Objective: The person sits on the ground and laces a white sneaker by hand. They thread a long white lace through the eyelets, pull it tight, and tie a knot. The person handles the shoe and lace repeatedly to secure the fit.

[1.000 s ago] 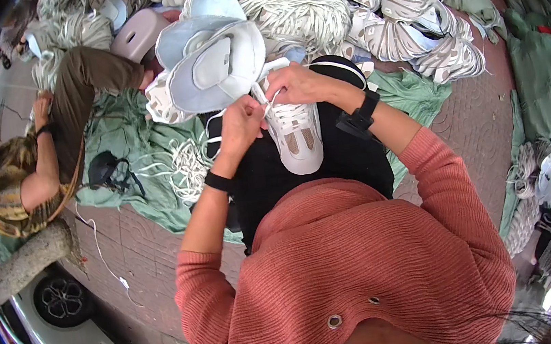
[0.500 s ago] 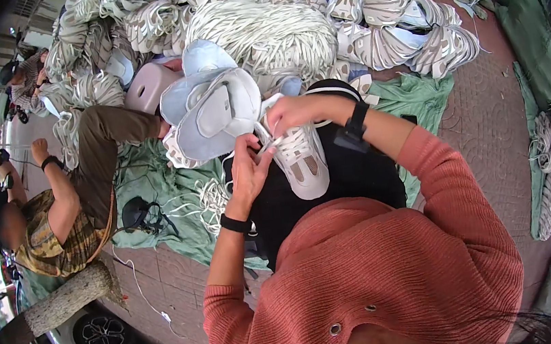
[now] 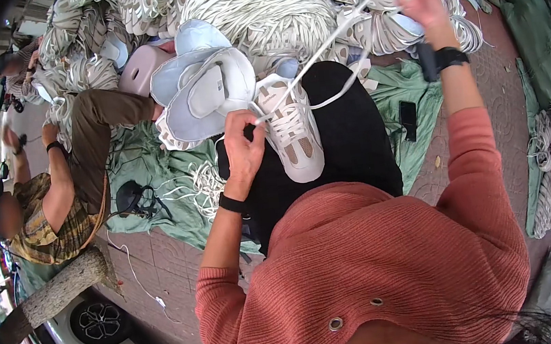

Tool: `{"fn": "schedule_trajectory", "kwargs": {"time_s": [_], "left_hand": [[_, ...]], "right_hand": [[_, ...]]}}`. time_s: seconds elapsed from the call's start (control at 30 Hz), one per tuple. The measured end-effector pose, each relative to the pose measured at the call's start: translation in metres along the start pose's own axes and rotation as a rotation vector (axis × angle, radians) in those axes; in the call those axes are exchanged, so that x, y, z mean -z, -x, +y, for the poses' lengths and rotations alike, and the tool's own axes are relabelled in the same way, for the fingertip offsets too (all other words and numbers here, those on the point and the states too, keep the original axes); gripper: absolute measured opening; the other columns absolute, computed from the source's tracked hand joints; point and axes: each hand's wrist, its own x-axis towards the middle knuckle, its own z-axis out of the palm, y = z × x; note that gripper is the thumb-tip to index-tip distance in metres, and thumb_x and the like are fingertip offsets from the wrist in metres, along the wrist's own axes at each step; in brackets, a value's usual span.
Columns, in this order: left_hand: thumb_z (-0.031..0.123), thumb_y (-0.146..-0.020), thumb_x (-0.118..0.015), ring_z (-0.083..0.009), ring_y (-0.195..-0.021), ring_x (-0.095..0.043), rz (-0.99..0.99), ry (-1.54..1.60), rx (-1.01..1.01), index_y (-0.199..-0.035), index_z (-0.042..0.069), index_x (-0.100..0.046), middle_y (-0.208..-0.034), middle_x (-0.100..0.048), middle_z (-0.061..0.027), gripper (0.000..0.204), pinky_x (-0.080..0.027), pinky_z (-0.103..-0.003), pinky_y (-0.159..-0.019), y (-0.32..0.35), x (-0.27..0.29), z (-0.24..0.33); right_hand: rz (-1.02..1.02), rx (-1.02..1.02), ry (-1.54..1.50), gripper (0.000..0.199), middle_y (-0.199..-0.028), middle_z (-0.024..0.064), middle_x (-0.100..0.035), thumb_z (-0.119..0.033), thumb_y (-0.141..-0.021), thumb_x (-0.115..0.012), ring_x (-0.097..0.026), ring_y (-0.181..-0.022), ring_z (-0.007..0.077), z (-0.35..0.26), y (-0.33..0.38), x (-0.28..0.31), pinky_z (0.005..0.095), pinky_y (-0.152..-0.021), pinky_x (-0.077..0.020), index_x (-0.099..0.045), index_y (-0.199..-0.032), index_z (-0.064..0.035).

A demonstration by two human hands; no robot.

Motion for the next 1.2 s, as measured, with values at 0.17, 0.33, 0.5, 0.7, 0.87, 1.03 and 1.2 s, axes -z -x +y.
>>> {"fn": "schedule_trajectory", "kwargs": {"time_s": [0.17, 0.33, 0.5, 0.7, 0.87, 1.03, 1.2], "left_hand": [[-0.003, -0.078, -0.063, -0.0218, -0.082, -0.056, -0.089, 0.012, 0.093, -0.092, 0.002, -0.059, -0.094, -0.058, -0.0094, 0.016, -0.046, -0.031, -0.074, -0.006, -0.006, -0.004], [0.005, -0.075, -0.069, -0.0292, -0.088, -0.054, -0.183, -0.219, -0.045, -0.092, 0.004, -0.062, -0.098, -0.056, -0.0103, 0.019, -0.045, -0.037, -0.076, -0.024, -0.018, 0.002], [0.011, -0.074, -0.072, -0.0284, -0.097, -0.052, -0.336, -0.408, -0.041, -0.087, 0.005, -0.062, -0.099, -0.056, -0.0118, 0.018, -0.042, -0.038, -0.08, -0.046, -0.039, 0.007], [0.017, -0.09, -0.055, -0.0208, -0.094, -0.059, -0.19, 0.697, 0.532, -0.086, 0.002, -0.06, -0.096, -0.064, -0.0118, 0.016, -0.042, -0.038, -0.087, -0.03, 0.005, 0.029], [0.024, -0.095, -0.047, -0.0236, -0.092, -0.062, 0.309, 0.63, 0.559, -0.098, 0.001, -0.06, -0.093, -0.065, -0.0131, 0.027, -0.047, -0.038, -0.089, 0.027, 0.146, 0.028], [0.032, -0.096, -0.047, -0.0191, -0.071, -0.064, -0.27, -0.635, 1.048, -0.085, -0.001, -0.063, -0.083, -0.068, -0.0102, 0.039, -0.051, -0.032, -0.067, 0.066, 0.217, 0.027], [0.029, -0.096, -0.053, -0.0133, -0.064, -0.06, -0.547, -0.243, 0.793, -0.083, -0.002, -0.066, -0.072, -0.066, -0.0085, 0.036, -0.046, -0.027, -0.061, 0.038, 0.159, 0.046]], "right_hand": [[0.796, 0.411, -0.018, 0.029, -0.092, 0.0088, -0.06, -0.011, -0.095, -0.047, -0.052, -0.066, 0.0125, -0.076, 0.064, 0.024, 0.0269, -0.055, -0.0426, -0.054, -0.12, 0.0008], [0.873, -0.127, 1.139, 0.029, -0.072, -0.0021, -0.051, -0.016, -0.087, -0.055, -0.037, -0.05, 0.0081, 0.024, 0.078, 0.02, 0.0225, -0.039, -0.0258, -0.059, -0.114, -0.0104], [0.301, -0.324, 1.062, 0.018, -0.075, -0.0008, -0.062, -0.02, -0.09, -0.06, -0.055, -0.064, 0.0095, 0.157, 0.058, -0.029, 0.0232, -0.058, -0.0425, -0.064, -0.102, -0.0071], [-0.018, -0.34, 1.102, 0.015, -0.077, -0.0001, -0.064, -0.019, -0.093, -0.059, -0.052, -0.07, 0.0051, 0.215, 0.029, -0.095, 0.0208, -0.064, -0.0402, -0.067, -0.095, -0.0064], [0.087, -0.311, 0.803, 0.019, -0.084, 0.0041, -0.069, -0.016, -0.09, -0.062, -0.056, -0.073, 0.0082, 0.229, 0.018, -0.101, 0.0219, -0.071, -0.044, -0.067, -0.1, -0.0011], [0.148, -0.144, 0.841, 0.015, -0.082, 0.0078, -0.071, -0.01, -0.085, -0.062, -0.063, -0.075, 0.01, 0.252, 0.012, -0.085, 0.0224, -0.067, -0.0473, -0.067, -0.094, 0.0002], [0.124, -0.148, 1.323, 0.017, -0.074, 0.0024, -0.071, -0.024, -0.08, -0.061, -0.067, -0.068, 0.0158, 0.273, 0.025, -0.069, 0.03, -0.064, -0.0516, -0.07, -0.083, -0.0098]]}}
